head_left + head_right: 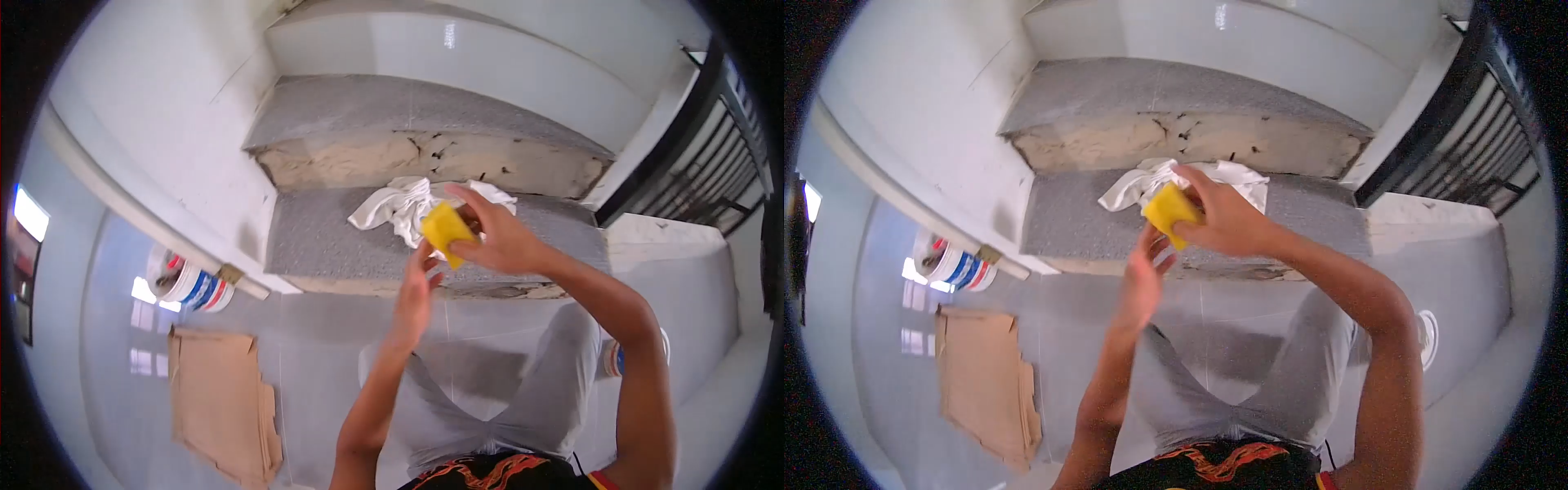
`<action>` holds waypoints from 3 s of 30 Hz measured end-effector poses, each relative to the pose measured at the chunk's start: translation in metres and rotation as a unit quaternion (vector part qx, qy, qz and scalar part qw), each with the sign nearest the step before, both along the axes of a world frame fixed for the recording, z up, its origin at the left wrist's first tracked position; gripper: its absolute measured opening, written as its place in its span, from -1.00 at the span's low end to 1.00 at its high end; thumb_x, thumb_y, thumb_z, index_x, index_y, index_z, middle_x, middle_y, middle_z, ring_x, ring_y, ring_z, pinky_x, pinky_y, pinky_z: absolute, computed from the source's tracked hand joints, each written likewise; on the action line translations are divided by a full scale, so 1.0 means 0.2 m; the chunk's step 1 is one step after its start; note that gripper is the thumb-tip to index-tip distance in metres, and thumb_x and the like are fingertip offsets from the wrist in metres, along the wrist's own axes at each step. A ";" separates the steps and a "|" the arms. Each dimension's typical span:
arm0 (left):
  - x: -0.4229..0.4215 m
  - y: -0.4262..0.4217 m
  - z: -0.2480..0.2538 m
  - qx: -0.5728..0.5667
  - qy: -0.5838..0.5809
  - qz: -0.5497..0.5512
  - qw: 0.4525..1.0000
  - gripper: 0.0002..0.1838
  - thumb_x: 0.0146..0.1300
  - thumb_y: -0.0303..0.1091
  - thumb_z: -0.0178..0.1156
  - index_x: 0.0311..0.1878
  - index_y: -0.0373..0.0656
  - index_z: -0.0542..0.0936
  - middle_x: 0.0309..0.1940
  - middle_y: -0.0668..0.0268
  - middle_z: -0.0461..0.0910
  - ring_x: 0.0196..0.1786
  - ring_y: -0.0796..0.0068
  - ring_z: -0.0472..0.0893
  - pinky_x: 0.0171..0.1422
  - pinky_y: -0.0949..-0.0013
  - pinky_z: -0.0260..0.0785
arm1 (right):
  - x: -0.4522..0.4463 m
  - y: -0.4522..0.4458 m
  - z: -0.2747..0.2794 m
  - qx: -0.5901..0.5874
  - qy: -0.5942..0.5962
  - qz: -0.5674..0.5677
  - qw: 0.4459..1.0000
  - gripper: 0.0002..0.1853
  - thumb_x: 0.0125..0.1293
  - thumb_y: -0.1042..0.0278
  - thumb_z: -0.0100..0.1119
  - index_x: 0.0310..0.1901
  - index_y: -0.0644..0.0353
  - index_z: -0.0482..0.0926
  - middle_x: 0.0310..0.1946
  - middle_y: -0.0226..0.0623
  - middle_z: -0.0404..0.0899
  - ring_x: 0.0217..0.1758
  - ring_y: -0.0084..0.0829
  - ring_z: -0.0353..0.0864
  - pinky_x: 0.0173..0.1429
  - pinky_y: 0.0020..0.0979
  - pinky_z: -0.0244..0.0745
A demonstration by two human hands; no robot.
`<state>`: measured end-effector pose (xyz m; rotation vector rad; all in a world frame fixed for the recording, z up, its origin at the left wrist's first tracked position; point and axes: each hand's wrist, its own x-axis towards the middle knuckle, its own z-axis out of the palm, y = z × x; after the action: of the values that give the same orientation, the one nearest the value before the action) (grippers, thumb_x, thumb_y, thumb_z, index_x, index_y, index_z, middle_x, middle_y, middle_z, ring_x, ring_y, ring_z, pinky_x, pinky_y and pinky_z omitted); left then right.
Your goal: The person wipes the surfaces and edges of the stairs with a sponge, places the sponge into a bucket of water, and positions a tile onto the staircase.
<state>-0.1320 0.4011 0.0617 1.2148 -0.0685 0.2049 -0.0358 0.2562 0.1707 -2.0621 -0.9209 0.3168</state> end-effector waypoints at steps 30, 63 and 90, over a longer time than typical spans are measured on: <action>-1.33 0.93 -1.32 0.440 0.420 0.464 0.644 -0.78 -0.03 -0.32 0.26 -0.28 -0.13 0.55 -0.16 0.10 0.50 0.02 0.09 0.42 0.09 0.10 0.25 | 0.83 2.27 -0.15 0.023 -0.067 -0.131 0.989 -0.63 0.04 0.12 0.22 -0.22 0.24 0.57 -0.13 0.01 0.51 0.03 -0.02 0.43 0.05 -0.12 0.35; -1.22 1.01 -1.24 0.392 0.557 0.425 0.596 -0.82 -0.11 -0.29 0.27 -0.36 -0.04 0.61 -0.17 0.14 0.48 0.01 0.11 0.41 0.13 0.13 0.25 | 2.14 2.67 0.01 -0.161 -0.284 -0.059 0.943 -0.64 0.08 0.30 0.09 -0.10 0.30 0.55 -0.13 0.04 0.55 0.03 0.00 0.49 0.17 -0.10 0.36; -1.44 1.00 -1.24 0.376 0.566 0.525 0.512 -0.83 -0.06 -0.29 0.22 -0.33 -0.03 0.61 -0.15 0.14 0.46 -0.04 0.07 0.43 0.06 0.09 0.30 | 1.25 2.15 0.31 -0.312 -0.254 0.106 0.910 -0.56 0.02 0.03 0.15 -0.13 0.16 0.58 0.00 -0.07 0.47 0.05 -0.15 0.47 0.03 -0.21 0.41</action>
<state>-0.4209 0.6012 -0.1859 1.9021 2.0111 0.4058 0.2141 0.6860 0.2327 -2.7061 -1.5143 0.2009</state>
